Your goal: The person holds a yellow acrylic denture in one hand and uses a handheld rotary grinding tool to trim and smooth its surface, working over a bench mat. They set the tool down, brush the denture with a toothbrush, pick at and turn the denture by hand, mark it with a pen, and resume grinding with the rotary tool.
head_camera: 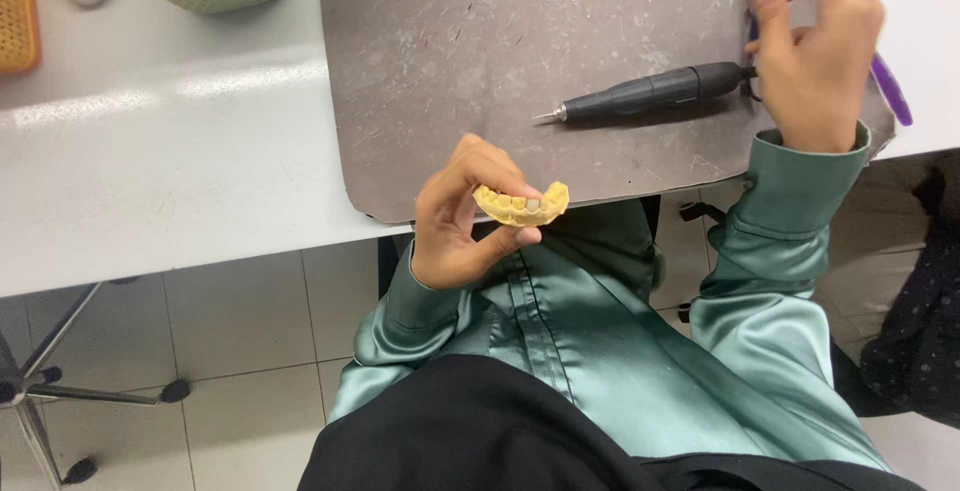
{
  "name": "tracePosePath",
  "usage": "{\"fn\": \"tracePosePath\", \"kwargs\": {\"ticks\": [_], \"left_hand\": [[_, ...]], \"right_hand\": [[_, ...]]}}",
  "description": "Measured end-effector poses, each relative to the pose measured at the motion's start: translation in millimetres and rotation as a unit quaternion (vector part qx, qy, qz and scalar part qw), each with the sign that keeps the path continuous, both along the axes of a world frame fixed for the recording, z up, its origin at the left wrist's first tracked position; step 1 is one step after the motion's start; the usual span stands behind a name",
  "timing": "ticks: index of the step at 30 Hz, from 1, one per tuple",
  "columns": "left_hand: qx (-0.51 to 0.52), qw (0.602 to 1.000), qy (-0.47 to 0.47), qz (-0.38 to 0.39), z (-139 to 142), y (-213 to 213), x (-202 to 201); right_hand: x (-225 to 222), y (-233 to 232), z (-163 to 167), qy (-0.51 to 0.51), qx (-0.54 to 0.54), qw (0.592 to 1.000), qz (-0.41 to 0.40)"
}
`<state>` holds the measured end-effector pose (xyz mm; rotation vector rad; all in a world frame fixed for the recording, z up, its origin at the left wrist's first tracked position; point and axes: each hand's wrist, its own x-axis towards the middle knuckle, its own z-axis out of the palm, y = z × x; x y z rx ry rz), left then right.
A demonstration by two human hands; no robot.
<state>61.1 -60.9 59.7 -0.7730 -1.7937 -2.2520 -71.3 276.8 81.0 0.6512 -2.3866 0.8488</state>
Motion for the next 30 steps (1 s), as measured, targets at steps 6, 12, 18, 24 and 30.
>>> {"fn": "tracePosePath", "kwargs": {"ticks": [6,12,18,24,30], "left_hand": [[0.084,0.994,-0.031,-0.065,7.8,6.9,19.2],[0.158,0.98,-0.057,-0.102,22.3,16.4,37.3],[0.104,0.991,0.025,-0.084,25.6,16.0,41.3],[0.102,0.992,0.075,-0.024,27.5,22.4,44.0],[0.047,0.996,0.08,0.006,29.6,18.9,52.1]], "right_hand": [[22.0,23.6,-9.1,0.073,-0.297,0.95,0.056],[100.4,-10.2,-11.5,0.108,-0.413,0.89,0.159],[115.9,-58.1,2.5,-0.083,-0.465,0.714,0.517],[132.7,-90.5,-7.5,0.024,-0.44,0.752,0.49],[134.6,-127.8,-13.7,0.105,-0.363,0.813,0.444]]}}
